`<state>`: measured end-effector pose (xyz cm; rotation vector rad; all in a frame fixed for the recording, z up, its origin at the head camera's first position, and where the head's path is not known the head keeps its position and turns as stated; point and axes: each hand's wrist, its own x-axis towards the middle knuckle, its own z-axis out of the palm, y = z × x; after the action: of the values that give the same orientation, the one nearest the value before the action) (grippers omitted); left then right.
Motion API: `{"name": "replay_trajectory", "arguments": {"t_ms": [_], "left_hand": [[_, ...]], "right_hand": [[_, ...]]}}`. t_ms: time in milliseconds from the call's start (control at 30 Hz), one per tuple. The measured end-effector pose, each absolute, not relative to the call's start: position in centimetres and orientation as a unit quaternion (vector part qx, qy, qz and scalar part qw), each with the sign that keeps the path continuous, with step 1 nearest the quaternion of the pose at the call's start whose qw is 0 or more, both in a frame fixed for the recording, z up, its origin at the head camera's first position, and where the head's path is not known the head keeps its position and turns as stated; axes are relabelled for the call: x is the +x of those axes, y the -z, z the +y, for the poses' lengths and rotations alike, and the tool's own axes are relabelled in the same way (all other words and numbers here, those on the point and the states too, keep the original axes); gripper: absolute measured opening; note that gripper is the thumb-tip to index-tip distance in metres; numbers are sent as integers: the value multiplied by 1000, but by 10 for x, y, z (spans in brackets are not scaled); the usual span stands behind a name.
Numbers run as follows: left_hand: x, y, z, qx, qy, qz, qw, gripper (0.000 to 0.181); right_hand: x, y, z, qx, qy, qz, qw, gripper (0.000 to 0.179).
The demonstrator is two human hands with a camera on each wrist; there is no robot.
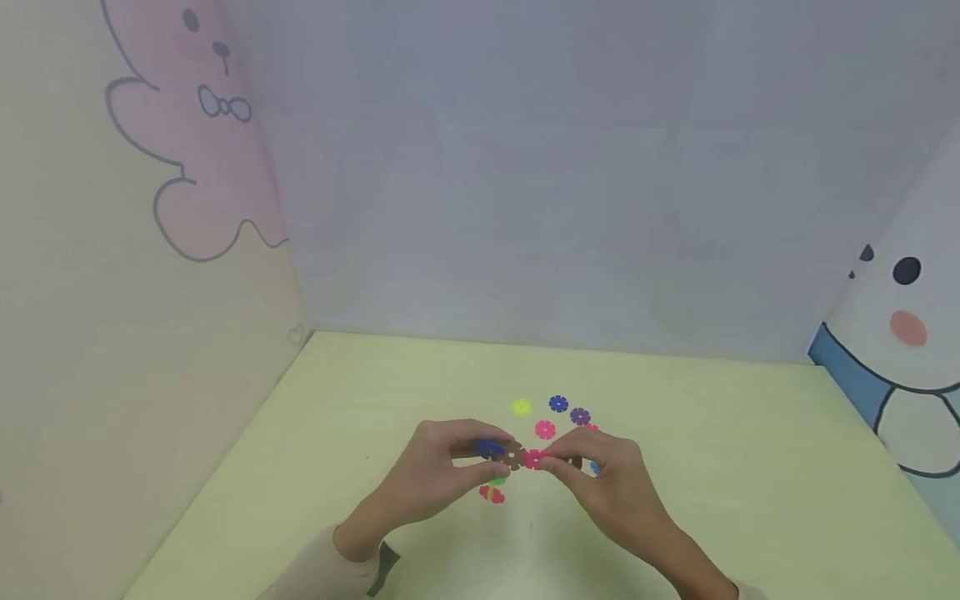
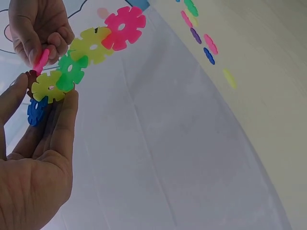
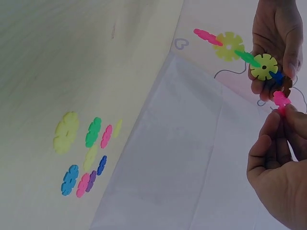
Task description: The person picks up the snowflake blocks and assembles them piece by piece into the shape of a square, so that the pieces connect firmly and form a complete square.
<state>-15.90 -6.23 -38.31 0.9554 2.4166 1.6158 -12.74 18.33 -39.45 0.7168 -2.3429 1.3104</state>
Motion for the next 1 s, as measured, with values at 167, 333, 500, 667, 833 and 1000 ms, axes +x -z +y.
{"name": "replay_trajectory", "arguments": {"t_ms": [167, 333, 500, 667, 833, 1000], "left_hand": [[-158, 384, -61, 302, -528, 792, 45, 28], [-156, 386, -61, 292, -538, 789, 50, 28], [-156, 389, -59, 285, -567, 769, 81, 27], [-157, 391, -54, 289, -579, 758, 88, 26], [-158, 390, -51, 295, -571, 761, 82, 26], [-157, 390, -50, 298, -562, 768, 80, 25]], "right_hand": [[-129, 393, 181, 264, -437, -836, 202, 30], [-129, 395, 179, 276, -431, -832, 213, 32], [-128, 396, 180, 289, -424, -828, 226, 34], [-126, 397, 183, 288, -426, -828, 223, 35], [-127, 399, 185, 308, -438, -814, 227, 37], [-128, 402, 185, 319, -439, -806, 239, 38]]}}
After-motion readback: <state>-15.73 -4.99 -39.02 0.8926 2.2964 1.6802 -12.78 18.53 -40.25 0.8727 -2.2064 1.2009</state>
